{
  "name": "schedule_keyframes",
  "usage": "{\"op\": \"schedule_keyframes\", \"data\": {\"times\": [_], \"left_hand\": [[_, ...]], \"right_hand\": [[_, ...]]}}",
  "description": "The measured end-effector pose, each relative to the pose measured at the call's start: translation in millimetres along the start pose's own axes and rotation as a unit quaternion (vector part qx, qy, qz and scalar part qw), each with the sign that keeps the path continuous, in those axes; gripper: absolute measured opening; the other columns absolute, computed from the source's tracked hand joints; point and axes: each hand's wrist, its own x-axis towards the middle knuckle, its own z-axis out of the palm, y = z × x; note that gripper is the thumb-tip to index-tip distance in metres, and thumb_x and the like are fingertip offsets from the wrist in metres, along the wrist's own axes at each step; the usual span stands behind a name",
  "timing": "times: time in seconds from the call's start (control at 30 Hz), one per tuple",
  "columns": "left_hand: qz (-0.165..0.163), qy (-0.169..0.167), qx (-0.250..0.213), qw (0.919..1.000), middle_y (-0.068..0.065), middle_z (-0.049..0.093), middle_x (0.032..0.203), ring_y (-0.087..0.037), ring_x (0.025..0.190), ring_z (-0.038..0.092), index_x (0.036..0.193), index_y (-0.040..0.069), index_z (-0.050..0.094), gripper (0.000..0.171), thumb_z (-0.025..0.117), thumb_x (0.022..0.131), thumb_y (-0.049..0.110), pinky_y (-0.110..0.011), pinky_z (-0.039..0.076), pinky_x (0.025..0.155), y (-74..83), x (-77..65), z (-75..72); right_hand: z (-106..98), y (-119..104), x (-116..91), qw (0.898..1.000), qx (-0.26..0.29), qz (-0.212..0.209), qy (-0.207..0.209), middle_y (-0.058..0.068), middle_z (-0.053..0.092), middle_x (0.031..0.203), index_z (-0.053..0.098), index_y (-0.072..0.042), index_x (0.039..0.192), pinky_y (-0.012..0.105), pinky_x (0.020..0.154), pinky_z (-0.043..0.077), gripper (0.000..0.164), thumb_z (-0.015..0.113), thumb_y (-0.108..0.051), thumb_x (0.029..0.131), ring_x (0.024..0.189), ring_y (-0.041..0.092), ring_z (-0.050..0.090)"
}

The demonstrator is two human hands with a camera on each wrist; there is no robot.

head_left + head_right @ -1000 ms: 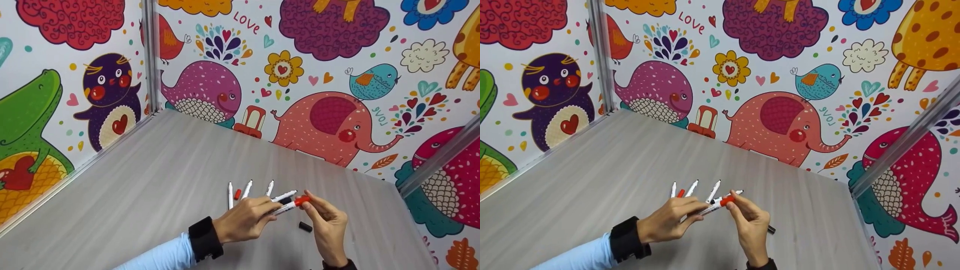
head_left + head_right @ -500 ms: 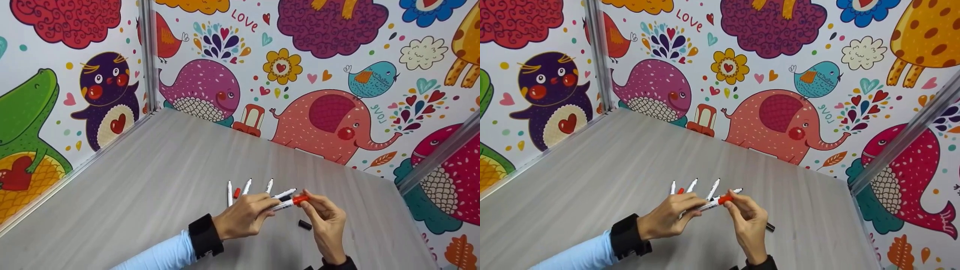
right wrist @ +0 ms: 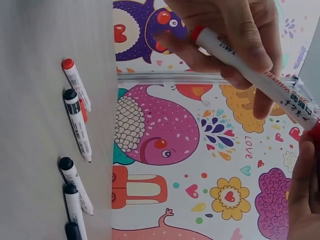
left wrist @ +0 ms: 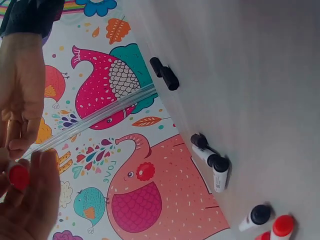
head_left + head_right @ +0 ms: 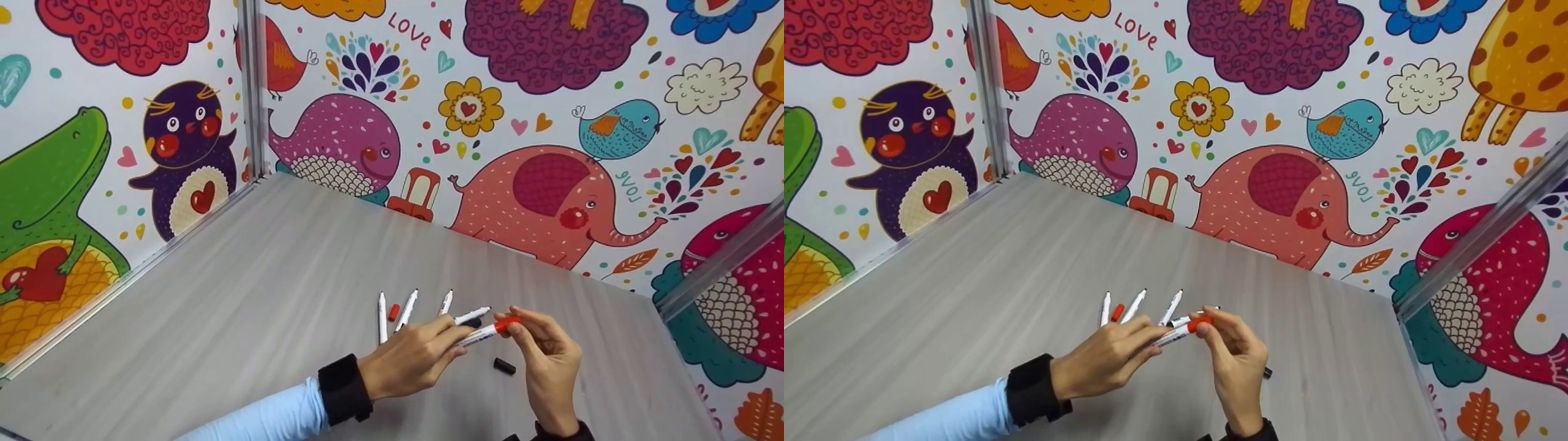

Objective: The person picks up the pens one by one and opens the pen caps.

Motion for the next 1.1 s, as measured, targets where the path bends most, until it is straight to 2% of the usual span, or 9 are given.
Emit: {"op": "schedule_keyframes", "data": {"times": [0.13,0.23,0.37,0.53,0.6,0.77,0.87,1.1], "left_hand": [[-0.003,-0.008,-0.027,0.9996,0.007,0.06,0.093,0.001,0.067,0.046,0.122,0.011,0.053,0.025,0.044,0.102,0.022,-0.006,0.035,0.059,-2.0,-0.6,1.9],[-0.007,0.002,-0.047,0.9989,0.009,0.062,0.087,0.001,0.067,0.048,0.122,0.011,0.053,0.023,0.046,0.101,0.019,-0.008,0.038,0.06,-3.9,-2.0,4.0],[-0.008,0.033,-0.055,0.9979,0.008,0.062,0.082,0.001,0.068,0.051,0.12,0.01,0.057,0.023,0.048,0.1,0.016,-0.009,0.041,0.062,-5.6,-4.2,4.8],[-0.005,0.053,-0.093,0.9942,0.006,0.061,0.079,-0.001,0.066,0.051,0.119,0.009,0.059,0.023,0.048,0.099,0.013,-0.008,0.038,0.06,-2.2,-3.2,5.7],[-0.006,0.05,-0.109,0.9927,0.005,0.062,0.079,-0.001,0.066,0.051,0.12,0.009,0.058,0.023,0.047,0.1,0.014,-0.007,0.037,0.06,-0.3,-0.3,7.8],[-0.011,0.048,-0.097,0.9941,0.006,0.063,0.081,0.0,0.067,0.051,0.117,0.011,0.059,0.021,0.047,0.1,0.016,-0.007,0.037,0.061,0.1,3.8,8.5],[-0.012,0.053,-0.086,0.9948,0.007,0.063,0.081,0.0,0.065,0.048,0.116,0.012,0.059,0.02,0.049,0.1,0.017,-0.007,0.036,0.059,-1.0,3.6,6.6],[-0.02,0.048,-0.067,0.9964,0.009,0.061,0.082,0.002,0.061,0.045,0.115,0.014,0.059,0.019,0.053,0.098,0.022,-0.006,0.034,0.055,-0.2,5.9,-2.6]], "right_hand": [[3,1,-2,1.0,0.002,-0.023,0.006,0.003,0.075,0.095,0.065,0.008,0.113,0.022,0.076,0.055,0.028,0.064,0.007,0.085,0.086,0.014,0.072],[8,6,-4,0.997,0.047,-0.065,0.003,0.005,0.075,0.096,0.064,0.014,0.11,0.022,0.077,0.055,0.026,0.061,0.014,0.084,0.087,0.012,0.072],[16,11,-6,0.986,0.112,-0.119,-0.011,0.009,0.073,0.099,0.061,0.019,0.111,0.023,0.079,0.055,0.028,0.054,0.021,0.084,0.09,0.012,0.071],[18,13,-7,0.977,0.154,-0.144,-0.03,0.013,0.072,0.101,0.056,0.023,0.114,0.026,0.084,0.054,0.029,0.05,0.022,0.086,0.093,0.015,0.069],[14,13,-7,0.978,0.151,-0.139,-0.027,0.014,0.071,0.101,0.055,0.023,0.115,0.026,0.085,0.053,0.029,0.049,0.021,0.086,0.094,0.016,0.069],[9,9,-8,0.989,0.091,-0.119,-0.005,0.007,0.073,0.104,0.058,0.018,0.117,0.022,0.085,0.051,0.031,0.053,0.018,0.086,0.097,0.013,0.07],[8,8,-7,0.991,0.068,-0.115,-0.007,0.005,0.073,0.106,0.058,0.017,0.118,0.021,0.085,0.051,0.032,0.056,0.014,0.087,0.099,0.012,0.07],[11,4,-4,0.993,0.034,-0.113,-0.02,0.012,0.073,0.104,0.059,0.013,0.121,0.02,0.083,0.053,0.034,0.053,0.016,0.088,0.098,0.014,0.07]]}}
